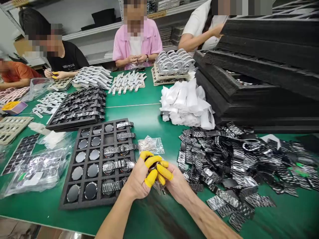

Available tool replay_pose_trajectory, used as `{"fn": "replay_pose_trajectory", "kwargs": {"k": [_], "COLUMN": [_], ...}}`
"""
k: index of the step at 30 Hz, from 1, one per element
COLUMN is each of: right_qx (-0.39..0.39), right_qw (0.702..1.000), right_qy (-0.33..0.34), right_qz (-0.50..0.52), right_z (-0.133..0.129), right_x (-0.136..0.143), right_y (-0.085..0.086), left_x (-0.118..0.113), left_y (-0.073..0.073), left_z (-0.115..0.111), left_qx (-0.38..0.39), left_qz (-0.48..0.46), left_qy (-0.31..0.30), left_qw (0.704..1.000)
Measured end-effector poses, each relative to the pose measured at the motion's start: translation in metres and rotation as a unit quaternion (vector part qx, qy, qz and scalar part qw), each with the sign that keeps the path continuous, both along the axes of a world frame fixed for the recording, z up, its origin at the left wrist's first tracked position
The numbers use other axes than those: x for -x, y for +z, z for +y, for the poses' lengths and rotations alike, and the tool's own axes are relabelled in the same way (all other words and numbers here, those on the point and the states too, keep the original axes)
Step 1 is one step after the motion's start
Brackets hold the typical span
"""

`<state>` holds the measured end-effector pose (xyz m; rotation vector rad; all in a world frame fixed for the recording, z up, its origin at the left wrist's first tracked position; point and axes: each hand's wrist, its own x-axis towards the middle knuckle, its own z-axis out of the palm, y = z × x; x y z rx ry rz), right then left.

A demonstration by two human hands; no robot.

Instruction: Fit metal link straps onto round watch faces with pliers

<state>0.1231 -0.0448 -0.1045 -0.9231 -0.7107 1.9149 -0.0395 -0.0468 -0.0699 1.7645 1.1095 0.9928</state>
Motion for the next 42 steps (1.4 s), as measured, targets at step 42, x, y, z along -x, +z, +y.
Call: {"fn": "replay_pose_trajectory", "kwargs": {"k": [42], "right_qx": [-0.25], "right_qw": [0.588], "right_qy": [-0.078], "right_qz": [-0.765], "right_z": [0.056], "right_x": [-0.12], "right_y": [0.021], "left_x": [0.093], "left_y": [0.063], "left_z": [0.104], "left_qx": [0.108], "left_qz": [-0.099], "left_qy": [0.358], "left_qw": [0.922]}}
